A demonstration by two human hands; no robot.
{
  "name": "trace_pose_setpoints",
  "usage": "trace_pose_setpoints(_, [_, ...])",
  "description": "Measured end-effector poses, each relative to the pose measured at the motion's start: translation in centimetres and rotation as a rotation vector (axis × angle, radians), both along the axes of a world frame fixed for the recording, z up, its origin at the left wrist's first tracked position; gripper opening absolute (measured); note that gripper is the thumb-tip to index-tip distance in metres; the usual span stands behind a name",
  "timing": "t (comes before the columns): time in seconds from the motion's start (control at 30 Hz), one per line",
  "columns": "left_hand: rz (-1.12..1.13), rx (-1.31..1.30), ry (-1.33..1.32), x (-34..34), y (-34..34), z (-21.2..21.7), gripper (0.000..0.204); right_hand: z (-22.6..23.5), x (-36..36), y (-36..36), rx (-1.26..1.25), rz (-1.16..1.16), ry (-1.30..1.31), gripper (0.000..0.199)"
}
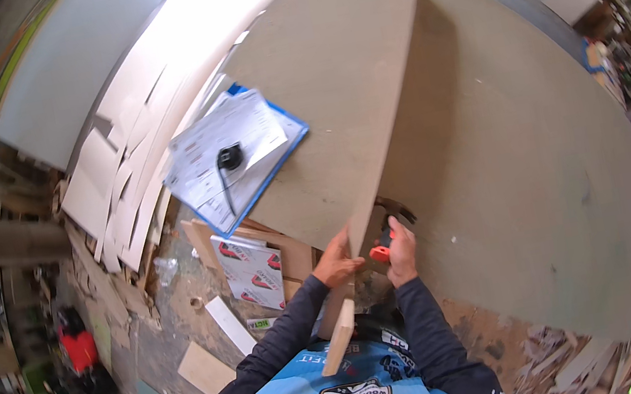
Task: The person measures a large wood panel with a tape measure, marks it with a pencil, and uses a hammer to secure a wooden guide strip. The person then moves to a storage rack and sorts through several large wood and laminate panels.
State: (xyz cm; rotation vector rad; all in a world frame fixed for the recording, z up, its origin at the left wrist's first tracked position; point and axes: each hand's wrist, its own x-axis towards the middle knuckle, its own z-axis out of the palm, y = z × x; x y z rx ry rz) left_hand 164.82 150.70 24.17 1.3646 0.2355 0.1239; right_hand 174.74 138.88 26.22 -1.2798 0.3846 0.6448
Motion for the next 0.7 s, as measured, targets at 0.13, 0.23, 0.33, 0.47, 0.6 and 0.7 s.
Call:
trace_pose_setpoints(0.13, [-0.054, -0.15, -0.02, -0.2, 1.4, -0.2, 0.093, -1.5, 0.7, 0.6, 0.052, -0.038, 0.018, 0.026])
trace_pose_setpoints(0.23, [-0.071, -0.132, 0.024, -0.2, 2.1, -1.1, 0.091, -0.6, 0.8, -0.1, 0.074, -0.11, 0.076, 0.027])
trace_pose_setpoints(0.33, [-0.065, -0.182, 0.111, -0.2, 2.4, 0.8, 0.083, -0.4, 0.1, -1.1, 0.108, -0.225, 0.082, 0.029])
trace_pose_setpoints(0.47, [-0.069, -0.095, 0.169, -0.3, 2.8, 1.9, 0.066, -0.1, -3.2, -3.4, 0.087, -0.282, 0.147, 0.029])
trace_pose_setpoints(0.6, [-0.054, -0.032, 0.17, -0.2, 2.2, 2.0, 0.054, 0.2, -8.1, -5.1, 0.057, -0.236, 0.231, 0.028])
trace_pose_setpoints(0.7, [-0.011, 0.0, 0.168, -0.3, 1.8, 1.3, 0.045, 2.1, -10.7, -5.1, 0.092, -0.349, 0.352, 0.028])
